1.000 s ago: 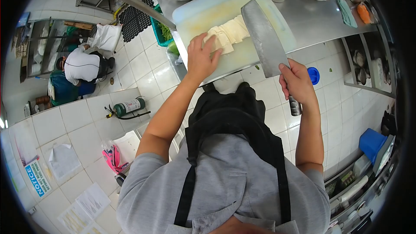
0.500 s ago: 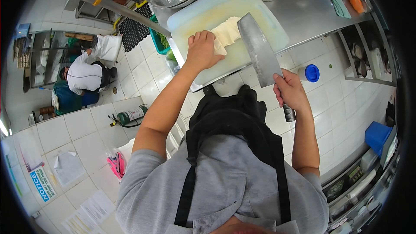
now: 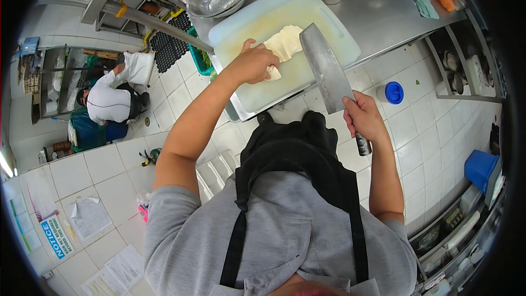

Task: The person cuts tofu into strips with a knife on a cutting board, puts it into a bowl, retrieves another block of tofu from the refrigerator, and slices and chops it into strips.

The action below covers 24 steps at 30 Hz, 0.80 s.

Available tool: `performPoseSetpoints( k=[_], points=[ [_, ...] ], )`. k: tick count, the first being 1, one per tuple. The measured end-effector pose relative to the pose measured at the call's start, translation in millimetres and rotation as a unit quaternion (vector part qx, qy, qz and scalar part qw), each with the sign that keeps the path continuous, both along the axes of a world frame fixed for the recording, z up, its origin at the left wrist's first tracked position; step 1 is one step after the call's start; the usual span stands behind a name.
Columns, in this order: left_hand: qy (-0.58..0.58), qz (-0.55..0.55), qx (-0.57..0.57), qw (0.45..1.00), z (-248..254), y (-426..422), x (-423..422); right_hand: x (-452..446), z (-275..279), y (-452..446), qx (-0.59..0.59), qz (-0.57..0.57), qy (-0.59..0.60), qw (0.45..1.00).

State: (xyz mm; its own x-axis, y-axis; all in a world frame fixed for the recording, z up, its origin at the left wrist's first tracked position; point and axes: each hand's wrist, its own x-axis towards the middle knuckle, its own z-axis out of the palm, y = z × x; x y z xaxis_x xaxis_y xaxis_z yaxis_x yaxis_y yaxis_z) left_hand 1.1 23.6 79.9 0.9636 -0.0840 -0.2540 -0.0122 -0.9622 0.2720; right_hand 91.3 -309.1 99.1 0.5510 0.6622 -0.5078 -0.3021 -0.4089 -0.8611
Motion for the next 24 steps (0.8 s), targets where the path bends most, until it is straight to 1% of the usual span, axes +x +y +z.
performPoseSetpoints(
  k=[5,9,11,14,18,20,24],
  points=[
    [0.078,-0.027,-0.020,0.996,5.3,0.6,14.4,2.0,-1.6,-1.3,0.000,-0.001,-0.002,1.000],
    [0.089,-0.041,-0.001,0.995,10.9,0.1,20.7,2.2,-4.8,-3.0,0.005,-0.005,-0.002,1.000],
    [0.075,-0.078,-0.038,0.993,7.7,4.7,25.1,1.3,-4.7,-3.3,0.003,-0.008,0.008,1.000],
    [0.105,-0.053,-0.064,0.991,6.0,7.4,31.1,0.9,-2.3,-4.4,0.004,-0.009,0.017,1.000],
    [0.074,-0.066,-0.072,0.992,-3.6,4.2,26.7,2.4,-8.0,-7.0,0.000,-0.006,0.001,1.000],
    [0.063,-0.117,-0.015,0.991,-8.7,1.6,27.6,2.4,-10.8,-8.6,0.000,-0.006,-0.004,1.000],
    [0.087,-0.119,0.018,0.989,-2.0,-4.9,30.6,3.2,-6.8,-9.0,-0.010,-0.013,-0.004,1.000]
  ],
)
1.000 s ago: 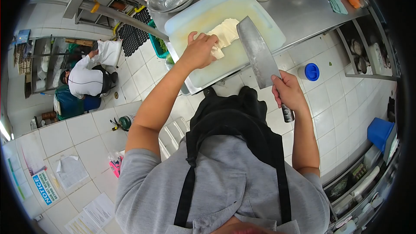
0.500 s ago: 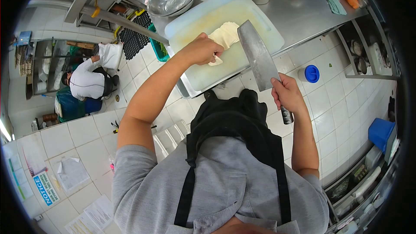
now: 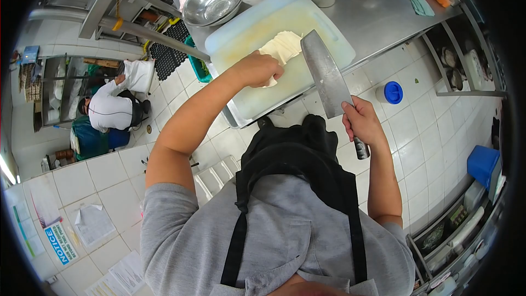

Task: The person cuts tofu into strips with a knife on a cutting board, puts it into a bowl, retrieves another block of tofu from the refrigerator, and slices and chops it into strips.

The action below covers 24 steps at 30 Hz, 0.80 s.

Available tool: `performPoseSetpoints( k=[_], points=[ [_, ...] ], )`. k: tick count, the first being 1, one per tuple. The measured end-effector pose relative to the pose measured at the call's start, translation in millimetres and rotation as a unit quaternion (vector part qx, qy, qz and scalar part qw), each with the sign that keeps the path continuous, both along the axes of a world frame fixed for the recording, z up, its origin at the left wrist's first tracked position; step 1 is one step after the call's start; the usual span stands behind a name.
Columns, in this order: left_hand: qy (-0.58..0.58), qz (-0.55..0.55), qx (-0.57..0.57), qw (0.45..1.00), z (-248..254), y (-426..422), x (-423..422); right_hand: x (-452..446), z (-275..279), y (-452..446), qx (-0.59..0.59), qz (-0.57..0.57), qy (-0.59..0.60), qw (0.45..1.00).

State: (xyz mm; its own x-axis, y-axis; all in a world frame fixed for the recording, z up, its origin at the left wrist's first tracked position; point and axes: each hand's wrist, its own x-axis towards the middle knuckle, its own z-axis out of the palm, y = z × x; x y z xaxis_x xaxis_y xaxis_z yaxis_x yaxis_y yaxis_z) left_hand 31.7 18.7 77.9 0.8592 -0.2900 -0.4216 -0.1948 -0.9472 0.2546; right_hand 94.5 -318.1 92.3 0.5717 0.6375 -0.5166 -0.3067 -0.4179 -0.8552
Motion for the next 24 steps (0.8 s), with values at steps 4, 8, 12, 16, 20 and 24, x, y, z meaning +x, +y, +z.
performPoseSetpoints(
  k=[4,8,12,16,20,24],
  points=[
    [0.020,-0.002,0.017,1.000,8.5,-3.9,-0.7,0.4,0.5,-0.6,-0.001,-0.004,0.007,1.000],
    [0.006,-0.004,0.004,1.000,9.0,-2.6,0.3,1.0,-1.7,0.5,0.002,-0.007,0.012,1.000],
    [0.077,0.053,-0.015,0.995,13.3,4.4,10.9,2.7,-7.7,0.1,0.001,-0.003,0.011,1.000],
    [0.035,0.097,-0.170,0.980,10.9,18.1,8.7,3.9,-5.3,0.3,-0.001,0.002,0.009,1.000],
    [-0.016,0.142,-0.277,0.950,4.7,27.9,6.2,5.9,-3.1,2.9,-0.005,-0.001,0.013,1.000],
    [-0.006,0.200,-0.309,0.930,1.3,32.3,4.3,7.6,-6.5,4.7,-0.003,0.004,0.006,1.000]
  ],
)
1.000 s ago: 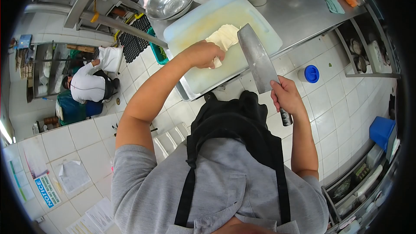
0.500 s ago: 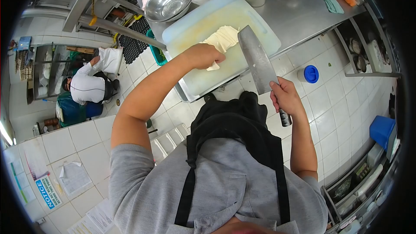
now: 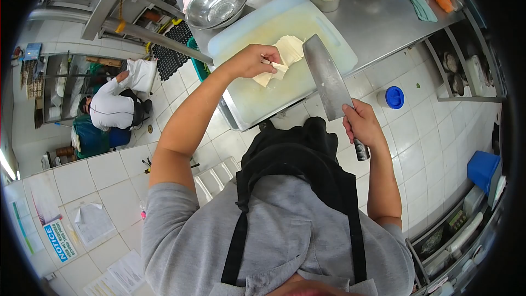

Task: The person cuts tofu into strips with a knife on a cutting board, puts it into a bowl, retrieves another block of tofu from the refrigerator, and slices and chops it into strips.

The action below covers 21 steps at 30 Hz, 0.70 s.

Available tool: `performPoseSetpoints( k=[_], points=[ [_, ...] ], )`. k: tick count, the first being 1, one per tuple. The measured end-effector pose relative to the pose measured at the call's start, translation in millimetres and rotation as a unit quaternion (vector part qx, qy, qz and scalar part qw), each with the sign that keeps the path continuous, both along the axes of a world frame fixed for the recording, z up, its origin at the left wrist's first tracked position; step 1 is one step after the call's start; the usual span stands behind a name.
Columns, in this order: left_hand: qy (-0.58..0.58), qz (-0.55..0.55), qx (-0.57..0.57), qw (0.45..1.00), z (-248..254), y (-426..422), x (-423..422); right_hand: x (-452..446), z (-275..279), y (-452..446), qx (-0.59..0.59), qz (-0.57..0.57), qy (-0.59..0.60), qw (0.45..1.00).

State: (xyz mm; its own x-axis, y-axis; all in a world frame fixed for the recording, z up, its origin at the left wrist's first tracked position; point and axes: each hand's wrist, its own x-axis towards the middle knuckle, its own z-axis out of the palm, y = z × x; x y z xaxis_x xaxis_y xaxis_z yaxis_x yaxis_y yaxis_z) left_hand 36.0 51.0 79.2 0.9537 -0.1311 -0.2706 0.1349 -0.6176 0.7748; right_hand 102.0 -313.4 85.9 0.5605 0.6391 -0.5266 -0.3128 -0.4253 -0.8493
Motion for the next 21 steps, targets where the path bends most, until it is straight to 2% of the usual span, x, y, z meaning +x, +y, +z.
performPoseSetpoints(
  k=[2,6,11,14,18,21],
  points=[
    [0.000,0.022,-0.044,0.999,-2.0,-0.6,-1.0,0.4,-2.6,0.3,0.004,0.002,0.000,1.000],
    [-0.024,0.009,-0.055,0.998,-5.0,-3.2,0.4,0.1,0.1,4.7,0.001,0.007,0.005,1.000],
    [-0.065,-0.073,0.054,0.994,-3.9,-20.8,16.7,0.3,-4.3,7.9,-0.001,0.017,-0.002,1.000],
    [-0.048,-0.087,0.097,0.990,0.2,-35.7,24.9,0.3,-6.4,8.3,-0.004,0.020,0.000,1.000],
    [-0.045,-0.070,0.107,0.991,6.4,-30.4,29.3,-1.0,-2.3,7.0,0.001,0.009,0.001,1.000],
    [-0.050,-0.050,0.065,0.995,11.1,-8.3,19.3,-3.1,0.1,3.7,-0.001,-0.006,0.009,1.000]
  ],
)
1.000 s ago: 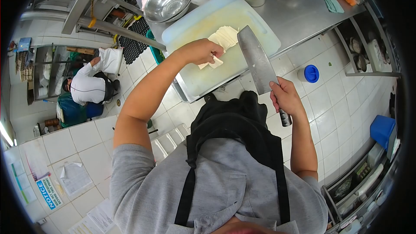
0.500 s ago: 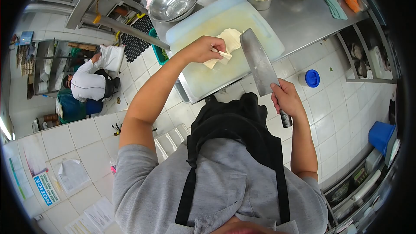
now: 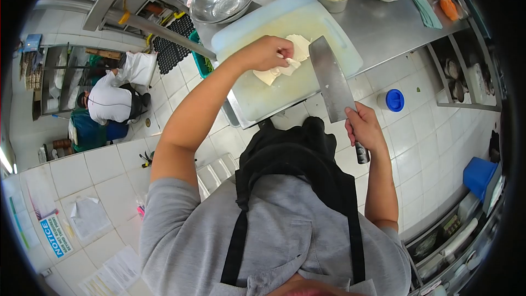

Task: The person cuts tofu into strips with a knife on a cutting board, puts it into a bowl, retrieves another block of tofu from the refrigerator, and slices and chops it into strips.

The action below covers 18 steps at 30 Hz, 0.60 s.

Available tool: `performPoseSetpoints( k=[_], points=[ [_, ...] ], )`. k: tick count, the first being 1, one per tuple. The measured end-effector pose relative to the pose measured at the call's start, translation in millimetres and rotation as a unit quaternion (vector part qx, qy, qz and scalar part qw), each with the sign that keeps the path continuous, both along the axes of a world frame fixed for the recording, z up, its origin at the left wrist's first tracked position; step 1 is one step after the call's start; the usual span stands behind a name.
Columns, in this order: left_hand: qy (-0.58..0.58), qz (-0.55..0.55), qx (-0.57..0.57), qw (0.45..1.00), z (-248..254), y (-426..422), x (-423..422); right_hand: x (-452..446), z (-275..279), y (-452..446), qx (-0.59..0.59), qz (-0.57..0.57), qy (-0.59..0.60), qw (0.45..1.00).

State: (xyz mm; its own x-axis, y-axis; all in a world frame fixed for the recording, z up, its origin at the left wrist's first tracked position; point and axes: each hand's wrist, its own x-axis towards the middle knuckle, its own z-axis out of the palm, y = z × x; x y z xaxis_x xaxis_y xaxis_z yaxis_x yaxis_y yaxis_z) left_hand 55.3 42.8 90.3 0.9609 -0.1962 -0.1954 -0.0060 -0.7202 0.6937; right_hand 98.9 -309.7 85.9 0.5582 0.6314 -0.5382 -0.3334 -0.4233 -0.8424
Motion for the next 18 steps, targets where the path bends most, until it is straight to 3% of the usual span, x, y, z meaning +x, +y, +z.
performPoseSetpoints(
  k=[2,6,10,11,15,17,18],
  points=[
    [0.013,0.061,-0.108,0.992,5.1,13.1,-10.2,0.1,-0.2,-0.4,-0.002,-0.006,0.007,1.000],
    [0.130,0.147,-0.174,0.965,2.1,40.0,-30.8,-1.1,-1.8,-2.3,-0.003,-0.007,0.004,1.000],
    [0.161,0.075,-0.142,0.974,-38.7,55.8,-40.2,0.8,-3.7,1.5,-0.005,0.009,-0.003,1.000],
    [0.153,0.039,-0.093,0.983,-37.4,52.3,-38.8,1.6,-3.0,2.3,-0.007,0.011,-0.003,1.000],
    [0.151,0.061,-0.032,0.986,-26.9,39.7,-40.2,1.3,-0.5,5.3,-0.008,0.014,0.004,1.000],
    [-0.002,0.118,0.008,0.993,-17.4,35.5,-49.5,1.2,-0.3,5.4,-0.005,0.011,0.008,1.000],
    [0.001,0.117,0.008,0.993,-18.1,37.1,-56.0,0.3,-1.9,4.7,-0.006,0.010,0.011,1.000]
  ],
)
